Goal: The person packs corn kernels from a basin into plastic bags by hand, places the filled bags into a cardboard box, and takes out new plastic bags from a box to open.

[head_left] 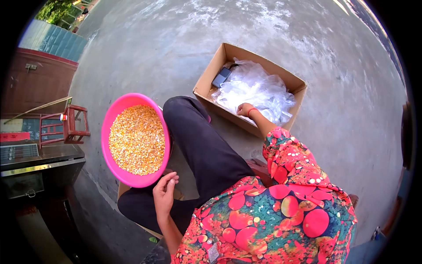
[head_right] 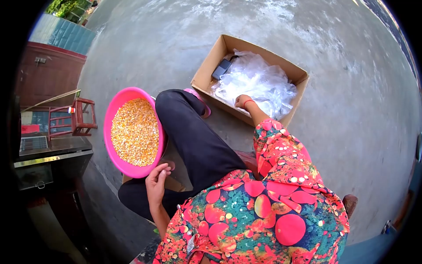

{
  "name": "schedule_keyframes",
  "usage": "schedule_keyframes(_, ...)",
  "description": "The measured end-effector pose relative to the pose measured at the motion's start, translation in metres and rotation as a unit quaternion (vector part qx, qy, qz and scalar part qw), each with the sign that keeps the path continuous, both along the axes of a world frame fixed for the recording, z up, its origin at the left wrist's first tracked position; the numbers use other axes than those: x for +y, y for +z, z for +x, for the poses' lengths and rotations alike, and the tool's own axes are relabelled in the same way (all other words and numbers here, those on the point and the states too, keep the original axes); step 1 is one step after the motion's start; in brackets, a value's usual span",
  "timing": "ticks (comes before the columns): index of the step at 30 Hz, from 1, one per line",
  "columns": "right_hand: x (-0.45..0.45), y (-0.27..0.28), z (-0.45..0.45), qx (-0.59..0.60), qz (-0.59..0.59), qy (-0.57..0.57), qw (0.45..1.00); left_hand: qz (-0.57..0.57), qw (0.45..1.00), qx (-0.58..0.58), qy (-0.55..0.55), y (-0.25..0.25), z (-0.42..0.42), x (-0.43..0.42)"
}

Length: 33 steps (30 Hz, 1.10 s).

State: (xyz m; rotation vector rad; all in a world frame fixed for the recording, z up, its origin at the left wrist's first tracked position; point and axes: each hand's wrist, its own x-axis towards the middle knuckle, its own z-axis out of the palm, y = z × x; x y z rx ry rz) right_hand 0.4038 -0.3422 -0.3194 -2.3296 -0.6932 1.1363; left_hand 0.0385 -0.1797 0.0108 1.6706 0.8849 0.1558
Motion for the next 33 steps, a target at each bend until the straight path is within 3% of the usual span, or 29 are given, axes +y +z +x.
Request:
schedule_keyframes(4,-0.021,-0.021,0.008,-0.008,0.078,-0.234,0.969,-0.007,1.0,0.013,-0.018,-0.013,0.004,0.004)
schedule_keyframes(6,-0.021,-0.027,0.011,-0.024,0.117,-0.271,0.955,-0.016,1.0,0.004,-0.026,-0.015,0.009,0.005)
schedule_keyframes(8,-0.013,-0.026,0.021,0.168,0.232,-0.431,0.856,-0.017,1.0,0.002,-0.024,-0.016,0.012,0.007)
schedule_keyframes(12,0.007,0.055,0.041,0.277,0.295,-0.487,0.774,-0.024,0.999,-0.011,-0.023,-0.016,0.013,0.013)
schedule_keyframes(14,0.016,0.062,0.063,0.306,0.424,-0.487,0.7,-0.032,0.999,-0.021,-0.025,-0.016,0.012,0.018)
schedule_keyframes(17,0.038,0.139,0.073,0.302,0.465,-0.456,0.697,-0.043,0.997,-0.054,-0.015,-0.013,0.018,0.029)
schedule_keyframes(20,0.074,0.216,0.062,0.305,0.502,-0.332,0.738,-0.029,0.995,-0.094,0.005,-0.003,0.032,0.048)
schedule_keyframes(22,0.102,0.255,0.046,0.285,0.514,-0.167,0.791,0.005,0.987,-0.151,0.051,0.006,0.044,0.065)
schedule_keyframes(24,0.129,0.297,0.016,0.341,0.507,-0.062,0.789,0.048,0.98,-0.181,0.071,0.025,0.054,0.084)
schedule_keyframes(27,0.169,0.35,-0.04,0.366,0.427,0.088,0.823,0.15,0.958,-0.215,0.118,0.053,0.064,0.108)
schedule_keyframes(28,0.184,0.363,-0.064,0.35,0.404,0.119,0.837,0.259,0.94,-0.197,0.099,0.066,0.064,0.114)
schedule_keyframes(30,0.208,0.376,-0.09,0.341,0.359,0.297,0.817,0.43,0.884,-0.17,0.066,0.08,0.061,0.124)
schedule_keyframes(33,0.227,0.407,-0.126,0.34,0.339,0.375,0.793,0.515,0.851,-0.094,0.039,0.077,0.037,0.141)
